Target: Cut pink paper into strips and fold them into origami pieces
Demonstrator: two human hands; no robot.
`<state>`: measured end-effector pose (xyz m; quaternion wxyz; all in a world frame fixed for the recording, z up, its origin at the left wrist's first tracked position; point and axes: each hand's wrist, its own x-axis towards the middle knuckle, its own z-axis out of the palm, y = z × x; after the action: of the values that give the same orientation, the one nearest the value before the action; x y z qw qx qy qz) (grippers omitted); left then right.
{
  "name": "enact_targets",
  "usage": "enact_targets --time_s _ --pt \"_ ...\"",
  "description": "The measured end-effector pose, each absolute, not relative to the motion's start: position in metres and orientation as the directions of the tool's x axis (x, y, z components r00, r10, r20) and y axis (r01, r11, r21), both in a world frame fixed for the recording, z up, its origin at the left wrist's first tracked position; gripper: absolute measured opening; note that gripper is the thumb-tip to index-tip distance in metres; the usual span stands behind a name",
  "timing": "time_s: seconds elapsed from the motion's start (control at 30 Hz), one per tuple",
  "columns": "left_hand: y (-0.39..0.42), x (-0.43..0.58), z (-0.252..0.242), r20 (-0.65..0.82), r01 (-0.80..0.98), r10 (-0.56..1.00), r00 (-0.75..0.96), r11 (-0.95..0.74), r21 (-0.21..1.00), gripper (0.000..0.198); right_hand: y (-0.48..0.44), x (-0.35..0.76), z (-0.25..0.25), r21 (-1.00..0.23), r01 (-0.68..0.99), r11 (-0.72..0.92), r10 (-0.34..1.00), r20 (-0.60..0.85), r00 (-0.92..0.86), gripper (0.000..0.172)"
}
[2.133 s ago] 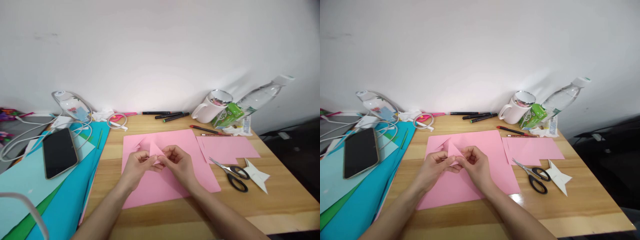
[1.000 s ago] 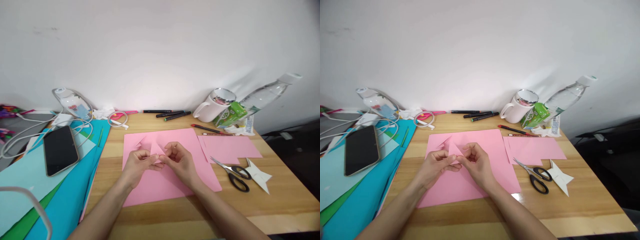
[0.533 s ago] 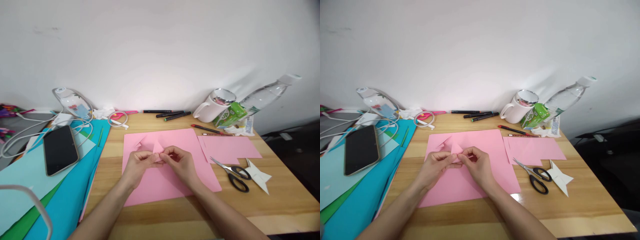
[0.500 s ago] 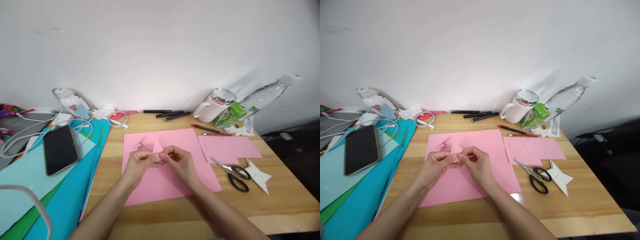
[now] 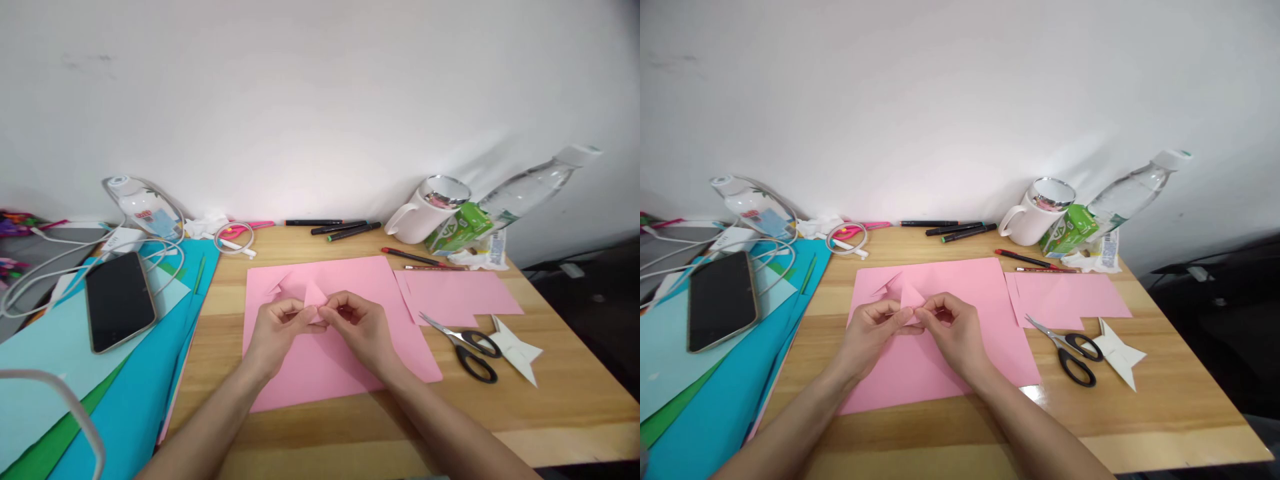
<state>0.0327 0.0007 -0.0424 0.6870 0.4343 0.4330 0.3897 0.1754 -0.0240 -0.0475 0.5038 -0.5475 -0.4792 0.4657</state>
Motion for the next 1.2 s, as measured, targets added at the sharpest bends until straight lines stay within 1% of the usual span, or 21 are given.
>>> enact_targets --time_s 0.13,0.27,0.37,0.5,0.57,0.63,0.73,0.8,0.87,0.93,1.03,1.13,1.2 --pt "-0.0005 0.0341 -0.0393 -0.189 -0.055 0.95 0.248 0.209 0.976 0.018 -0.0234 0.1755 -0.049 -0.998 -0.004 -0.058 0.994 -0.058 0.088 0.023" --pt "-0.0002 0.0329 -0.039 -0.107 -0.007 0.98 0.169 0.11 0.994 0.016 -0.0224 0.1756 -0.0483 -0.995 -0.078 -0.063 0.995 -0.069 0.071 0.025" --pt "0.0012 0.0322 -0.0415 -0.078 0.04 0.991 0.108 0.074 0.996 0.018 -0.0227 0.1751 -0.0458 -0.983 -0.145 -0.114 0.993 -0.118 0.018 0.024" --pt "0.002 0.0322 -0.0436 -0.023 0.1 0.997 0.072 0.016 0.995 0.017 -0.023 0.1739 -0.0447 -0.946 -0.247 -0.208 0.978 -0.206 -0.035 0.026" --pt "0.0014 0.0322 -0.0437 -0.002 0.128 0.997 0.072 -0.007 0.992 0.016 -0.0227 0.1734 -0.0452 -0.93 -0.268 -0.251 0.967 -0.251 -0.034 0.029" --pt "0.0007 0.0326 -0.0437 -0.003 0.139 0.997 0.071 -0.007 0.99 0.016 -0.0228 0.1726 -0.0455 -0.925 -0.277 -0.261 0.963 -0.267 -0.014 0.029" --pt "0.0002 0.034 -0.0443 -0.048 0.084 0.997 0.066 0.042 0.996 0.018 -0.0246 0.1703 -0.0445 -0.942 -0.273 -0.197 0.975 -0.217 0.044 0.028" --pt "0.0005 0.0351 -0.0448 -0.106 0.002 0.991 0.083 0.106 0.994 0.019 -0.0264 0.169 -0.0435 -0.96 -0.245 -0.134 0.984 -0.159 0.084 0.025" --pt "0.0012 0.0355 -0.0451 -0.166 -0.09 0.98 0.113 0.177 0.98 0.02 -0.0275 0.169 -0.0429 -0.972 -0.215 -0.097 0.989 -0.118 0.086 0.022" --pt "0.0023 0.035 -0.0448 -0.207 -0.178 0.968 0.14 0.231 0.957 0.02 -0.0274 0.1707 -0.0426 -0.975 -0.206 -0.088 0.994 -0.101 0.05 0.02" --pt "0.0039 0.0335 -0.0434 -0.237 -0.273 0.96 0.15 0.271 0.923 0.019 -0.026 0.1743 -0.043 -0.965 -0.246 -0.088 0.996 -0.087 -0.015 0.023" --pt "0.0048 0.0328 -0.0418 -0.266 -0.307 0.95 0.166 0.306 0.901 0.019 -0.0251 0.1758 -0.0439 -0.949 -0.302 -0.092 0.996 -0.09 -0.02 0.023" --pt "0.0049 0.0329 -0.0411 -0.276 -0.31 0.945 0.175 0.319 0.896 0.019 -0.0254 0.1754 -0.044 -0.949 -0.302 -0.087 0.996 -0.092 0.002 0.021"
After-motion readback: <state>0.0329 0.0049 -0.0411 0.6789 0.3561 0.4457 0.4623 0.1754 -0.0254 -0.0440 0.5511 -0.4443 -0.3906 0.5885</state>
